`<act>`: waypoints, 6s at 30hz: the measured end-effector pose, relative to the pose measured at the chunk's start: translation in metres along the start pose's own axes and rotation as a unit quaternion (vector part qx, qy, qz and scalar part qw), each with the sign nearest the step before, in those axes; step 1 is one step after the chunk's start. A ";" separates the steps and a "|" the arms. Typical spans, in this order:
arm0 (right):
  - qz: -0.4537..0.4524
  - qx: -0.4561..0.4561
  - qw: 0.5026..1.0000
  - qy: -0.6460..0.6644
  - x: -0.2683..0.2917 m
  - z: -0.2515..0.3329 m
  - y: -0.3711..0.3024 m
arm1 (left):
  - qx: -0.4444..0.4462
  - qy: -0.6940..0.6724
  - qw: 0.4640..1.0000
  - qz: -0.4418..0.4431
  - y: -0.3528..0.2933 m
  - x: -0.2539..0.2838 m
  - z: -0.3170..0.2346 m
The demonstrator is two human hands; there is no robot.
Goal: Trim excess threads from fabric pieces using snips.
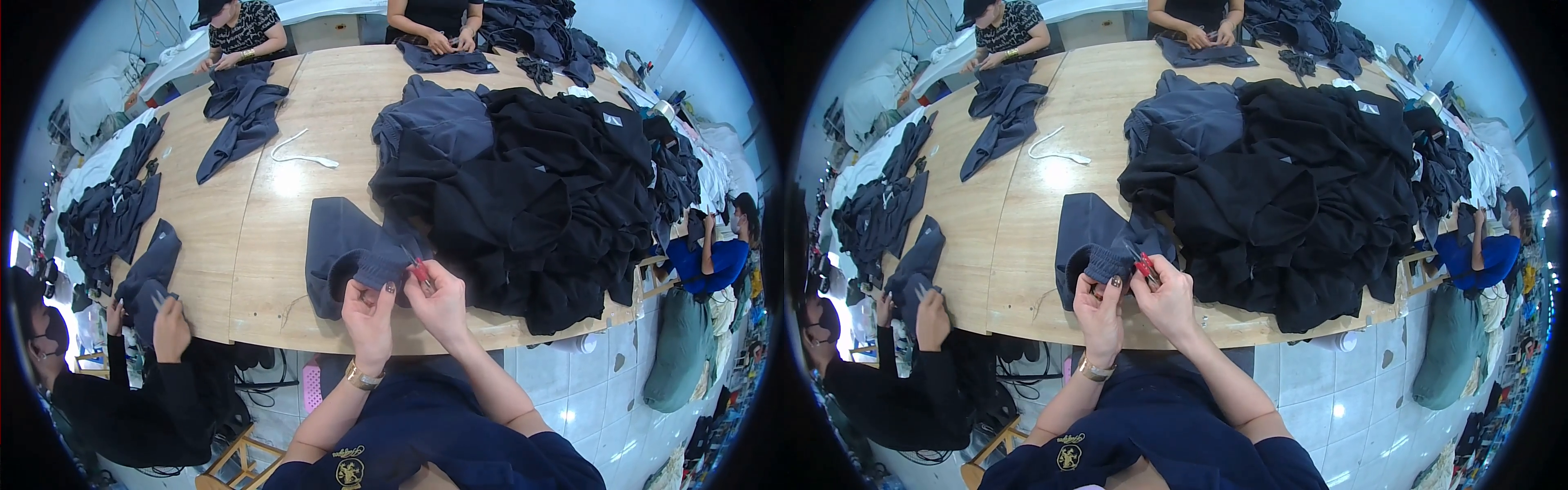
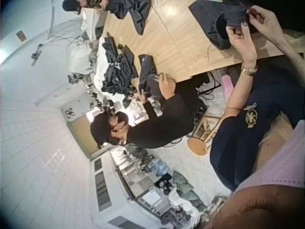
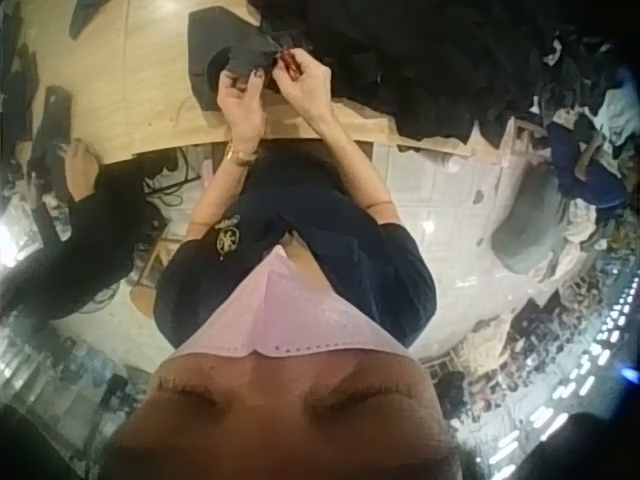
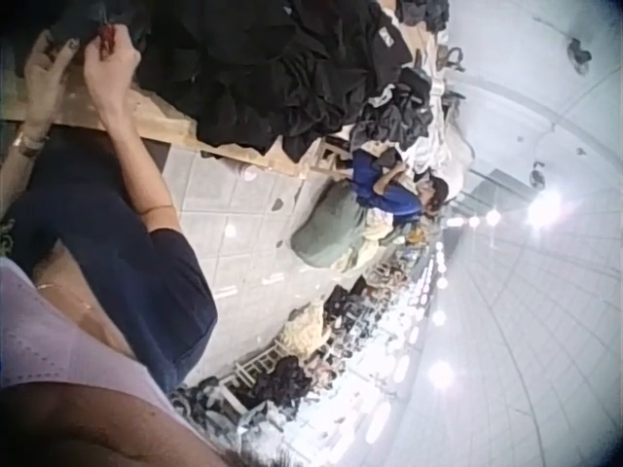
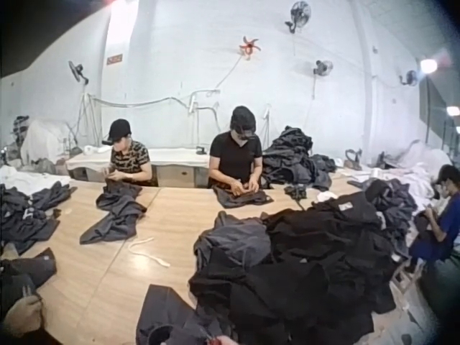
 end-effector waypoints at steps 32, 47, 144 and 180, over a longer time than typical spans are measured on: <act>-0.006 0.138 0.985 -0.107 0.019 0.010 -0.009 | 0.270 -0.178 0.946 -0.016 -0.002 -0.004 0.016; 0.012 0.267 0.936 -0.229 0.012 0.018 -0.011 | 0.233 -0.145 0.961 -0.015 -0.002 -0.002 0.012; -0.163 -0.037 0.971 0.173 0.049 -0.049 0.019 | 0.137 0.012 0.990 -0.041 0.018 0.011 0.015; -0.090 -0.079 0.969 0.216 0.018 -0.046 0.008 | 0.196 -0.036 0.978 -0.059 0.020 0.010 0.019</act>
Point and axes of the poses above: each hand's wrist, its own y-axis towards the middle knuckle, its own x-axis out of the back of the hand, z = x × y, the point moved 9 cm from there along y, towards the middle knuckle, and after that the axes turned 7 degrees about -z, right-handed, at the moved point
